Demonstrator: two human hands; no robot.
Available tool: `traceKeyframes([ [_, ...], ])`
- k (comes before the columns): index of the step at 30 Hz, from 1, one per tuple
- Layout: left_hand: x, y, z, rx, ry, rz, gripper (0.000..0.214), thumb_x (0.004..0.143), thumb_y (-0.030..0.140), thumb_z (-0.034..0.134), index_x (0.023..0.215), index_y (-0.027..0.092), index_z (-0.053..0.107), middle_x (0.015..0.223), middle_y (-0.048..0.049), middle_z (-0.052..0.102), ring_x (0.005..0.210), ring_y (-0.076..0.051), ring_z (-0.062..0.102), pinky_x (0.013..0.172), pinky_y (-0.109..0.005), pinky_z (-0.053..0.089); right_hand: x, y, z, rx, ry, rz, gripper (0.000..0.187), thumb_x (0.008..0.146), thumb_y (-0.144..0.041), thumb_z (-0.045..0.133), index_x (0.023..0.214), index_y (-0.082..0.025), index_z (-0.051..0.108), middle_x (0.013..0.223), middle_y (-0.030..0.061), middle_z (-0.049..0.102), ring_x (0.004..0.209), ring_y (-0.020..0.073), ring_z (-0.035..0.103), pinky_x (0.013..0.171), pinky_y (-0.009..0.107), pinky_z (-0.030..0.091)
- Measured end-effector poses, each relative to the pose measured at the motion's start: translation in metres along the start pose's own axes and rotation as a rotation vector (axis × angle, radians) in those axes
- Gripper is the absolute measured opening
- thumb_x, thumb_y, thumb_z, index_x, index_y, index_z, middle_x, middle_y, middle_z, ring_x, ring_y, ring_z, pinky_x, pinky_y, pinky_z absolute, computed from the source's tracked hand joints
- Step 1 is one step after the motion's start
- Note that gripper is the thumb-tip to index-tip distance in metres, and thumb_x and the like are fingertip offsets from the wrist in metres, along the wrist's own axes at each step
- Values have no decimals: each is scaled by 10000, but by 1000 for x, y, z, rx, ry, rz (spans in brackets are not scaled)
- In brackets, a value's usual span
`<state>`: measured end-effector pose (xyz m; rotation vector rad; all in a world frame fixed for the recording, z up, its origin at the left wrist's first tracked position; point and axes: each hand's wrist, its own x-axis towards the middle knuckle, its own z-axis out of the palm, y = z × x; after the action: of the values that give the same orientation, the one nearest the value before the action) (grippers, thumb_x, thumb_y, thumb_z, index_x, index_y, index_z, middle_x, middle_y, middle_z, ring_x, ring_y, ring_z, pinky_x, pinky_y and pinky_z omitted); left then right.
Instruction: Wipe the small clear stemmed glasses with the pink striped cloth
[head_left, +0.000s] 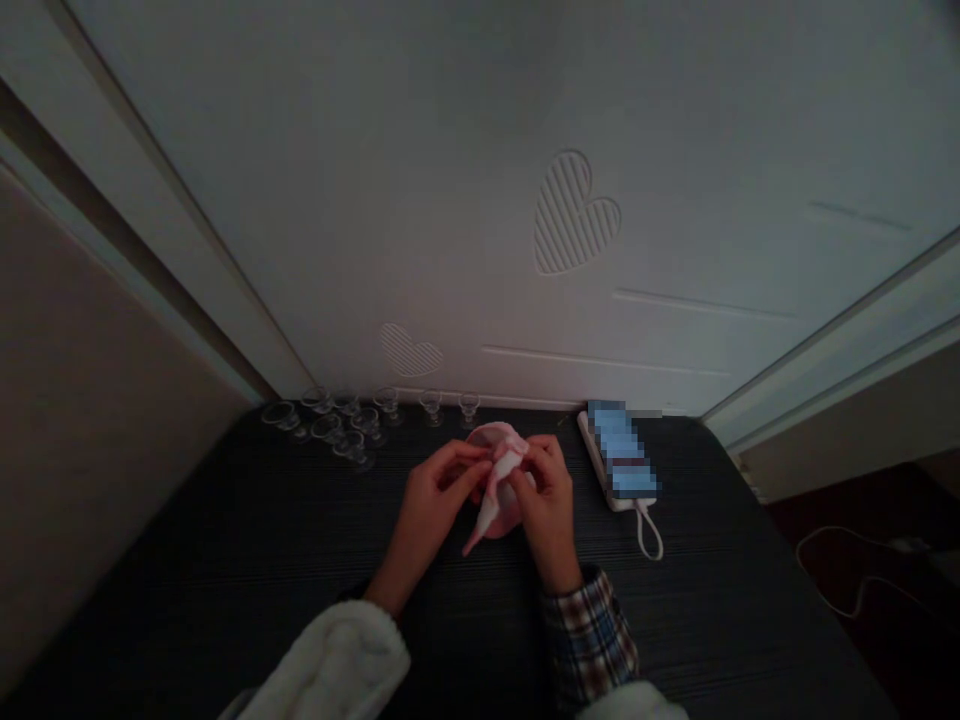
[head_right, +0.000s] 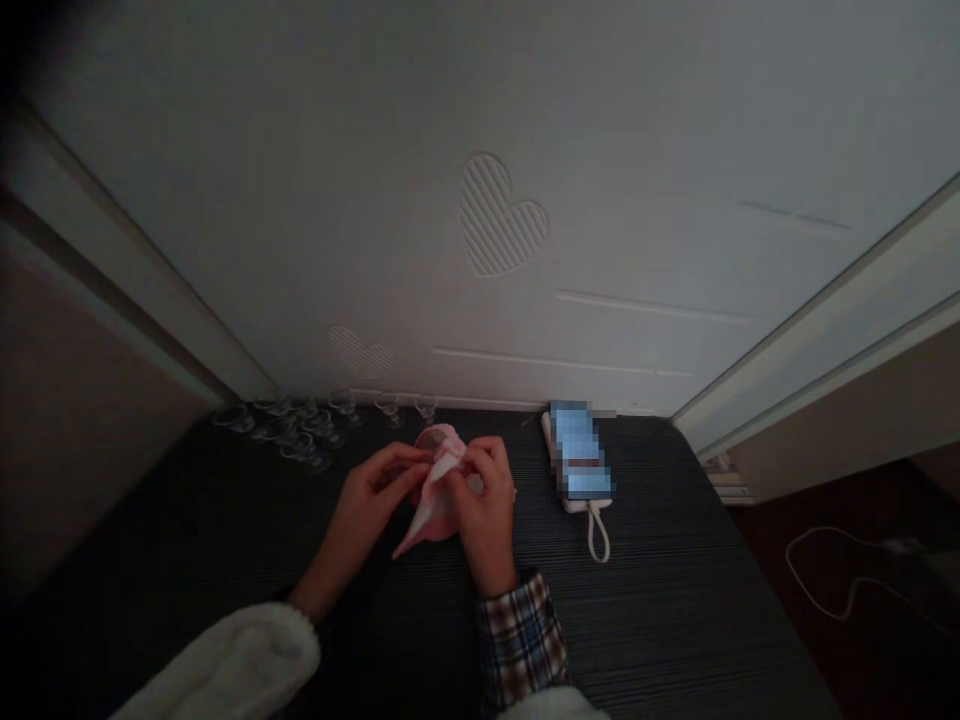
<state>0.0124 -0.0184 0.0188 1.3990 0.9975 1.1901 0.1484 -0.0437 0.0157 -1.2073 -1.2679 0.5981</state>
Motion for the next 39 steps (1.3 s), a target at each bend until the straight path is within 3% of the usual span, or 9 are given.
traceKeyframes([
  [6,-2,-1,4,176,28,128,225,774,262,659,996,224,668,977,-33,683,854,-175,620,761,-259,469,1,5,-2,16,66,13,69,785,-205,549,760,-189,611,862,12,506,802,138,511,688,244,419],
  [10,-6,2,5,304,60,228,127,766,254,666,888,229,691,871,-23,669,780,-168,600,735,-259,453,3,10,-4,107,86,28,73,793,-225,553,742,-185,587,828,0,494,753,127,498,662,239,413],
  [14,-8,5,2,333,87,234,72,739,237,686,807,236,709,757,-4,666,656,-147,569,672,-245,435,4,12,-4,131,65,7,134,795,-280,579,706,-180,581,822,0,499,761,127,495,682,243,414],
  [22,-7,11,1,183,7,21,130,709,319,712,772,207,692,668,-6,665,521,-121,545,444,-194,361,6,12,-8,214,20,7,186,793,-312,605,671,-183,548,779,-13,468,736,121,482,652,233,406],
  [27,-2,14,-3,-36,-101,-145,257,751,419,658,697,175,598,455,63,454,335,-46,331,333,-166,195,5,8,-8,203,-38,-21,159,800,-292,593,682,-190,566,793,-10,470,756,126,492,679,242,412],
  [31,-1,11,-2,-101,-107,-195,309,776,445,617,658,172,534,464,74,403,333,-37,293,329,-164,174,4,7,-7,164,-41,-26,177,799,-294,585,660,-190,551,800,-6,482,759,129,497,691,245,420],
  [35,-4,6,3,19,-98,-71,260,829,428,556,731,188,557,547,48,492,426,-76,415,398,-181,299,4,13,-6,184,-18,10,199,820,-324,562,680,-188,524,797,-9,479,764,126,490,708,242,417],
  [39,-6,2,5,377,-28,169,200,823,345,598,982,224,609,795,-1,631,646,-132,563,593,-224,426,6,21,-5,247,63,56,192,828,-339,548,716,-194,490,759,-22,471,733,120,473,690,239,412],
])
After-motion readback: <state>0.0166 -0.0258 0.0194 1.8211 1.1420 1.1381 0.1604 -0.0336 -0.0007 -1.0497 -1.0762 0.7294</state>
